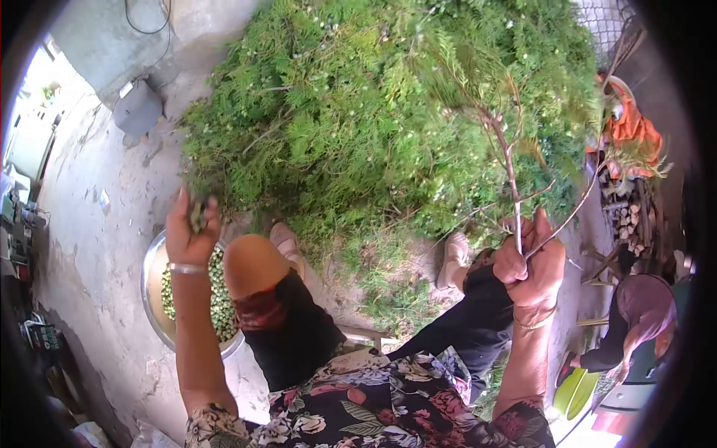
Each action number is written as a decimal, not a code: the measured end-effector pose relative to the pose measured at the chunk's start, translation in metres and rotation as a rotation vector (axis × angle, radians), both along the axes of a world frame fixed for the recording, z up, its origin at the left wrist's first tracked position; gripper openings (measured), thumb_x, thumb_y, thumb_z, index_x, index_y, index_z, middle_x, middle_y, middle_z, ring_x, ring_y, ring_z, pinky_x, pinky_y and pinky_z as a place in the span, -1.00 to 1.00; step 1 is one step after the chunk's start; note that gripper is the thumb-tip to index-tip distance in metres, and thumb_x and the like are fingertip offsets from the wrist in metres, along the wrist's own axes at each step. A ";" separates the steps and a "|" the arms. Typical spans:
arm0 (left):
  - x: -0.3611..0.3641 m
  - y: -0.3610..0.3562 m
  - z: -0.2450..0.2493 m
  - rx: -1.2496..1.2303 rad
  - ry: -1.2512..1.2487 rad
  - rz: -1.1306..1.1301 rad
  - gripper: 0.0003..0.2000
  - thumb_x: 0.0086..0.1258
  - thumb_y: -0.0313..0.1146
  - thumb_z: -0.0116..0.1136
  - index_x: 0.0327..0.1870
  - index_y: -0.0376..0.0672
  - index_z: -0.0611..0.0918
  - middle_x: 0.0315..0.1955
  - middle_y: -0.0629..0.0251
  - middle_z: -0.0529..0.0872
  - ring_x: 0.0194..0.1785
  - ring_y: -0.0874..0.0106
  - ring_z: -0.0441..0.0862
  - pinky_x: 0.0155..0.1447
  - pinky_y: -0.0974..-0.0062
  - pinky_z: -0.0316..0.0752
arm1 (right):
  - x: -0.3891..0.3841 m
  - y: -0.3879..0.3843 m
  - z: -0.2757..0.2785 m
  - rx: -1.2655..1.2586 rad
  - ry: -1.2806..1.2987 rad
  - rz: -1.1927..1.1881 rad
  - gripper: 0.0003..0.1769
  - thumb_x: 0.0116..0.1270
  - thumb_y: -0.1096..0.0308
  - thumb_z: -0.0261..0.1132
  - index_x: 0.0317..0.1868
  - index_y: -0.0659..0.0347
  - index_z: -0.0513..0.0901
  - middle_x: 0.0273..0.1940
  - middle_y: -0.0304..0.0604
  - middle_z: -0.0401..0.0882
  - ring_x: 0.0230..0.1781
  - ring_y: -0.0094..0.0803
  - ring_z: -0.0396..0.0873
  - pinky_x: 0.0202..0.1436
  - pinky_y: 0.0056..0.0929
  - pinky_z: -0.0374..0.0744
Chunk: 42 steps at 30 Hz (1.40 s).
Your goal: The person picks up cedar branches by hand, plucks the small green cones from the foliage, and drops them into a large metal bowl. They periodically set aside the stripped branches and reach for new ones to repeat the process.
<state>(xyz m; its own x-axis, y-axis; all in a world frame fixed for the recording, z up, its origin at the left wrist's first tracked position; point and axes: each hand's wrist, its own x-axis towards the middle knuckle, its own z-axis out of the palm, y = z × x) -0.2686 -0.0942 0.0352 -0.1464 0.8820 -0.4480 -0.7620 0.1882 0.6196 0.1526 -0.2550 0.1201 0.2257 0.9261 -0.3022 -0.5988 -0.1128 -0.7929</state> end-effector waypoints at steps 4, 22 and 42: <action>-0.094 -0.056 -0.088 -0.101 0.055 0.055 -0.88 0.35 -0.37 0.12 -0.29 -0.22 0.50 -0.45 0.15 0.59 -0.43 0.37 0.55 -0.40 0.55 0.50 | 0.001 -0.027 -0.001 0.075 0.112 0.058 -0.33 0.47 -0.11 -0.24 -0.18 0.32 0.60 -0.84 -0.23 0.20 -0.87 -0.50 0.00 -0.75 -0.49 0.04; -0.143 -0.123 -0.103 -0.088 1.709 0.113 -0.57 0.11 -0.39 0.27 -0.05 -0.52 0.53 -0.23 -0.02 0.65 -0.23 0.23 0.59 -0.03 0.37 0.48 | -0.033 -0.091 -0.062 0.075 0.306 0.283 -0.27 0.48 -0.12 -0.26 -0.09 0.45 0.56 -0.80 -0.26 0.21 -0.84 -0.51 0.09 -0.70 -0.50 0.08; 0.203 -0.123 -0.044 0.223 -0.397 -0.784 -0.63 0.23 -0.61 0.06 0.10 -0.21 0.44 -0.03 0.13 0.58 0.03 0.09 0.55 0.16 -0.05 0.41 | -0.110 -0.066 -0.108 0.079 -1.661 -0.152 -0.51 0.20 0.33 0.29 0.02 0.37 0.27 -0.63 0.05 0.50 -0.66 0.00 0.53 -0.60 -0.13 0.48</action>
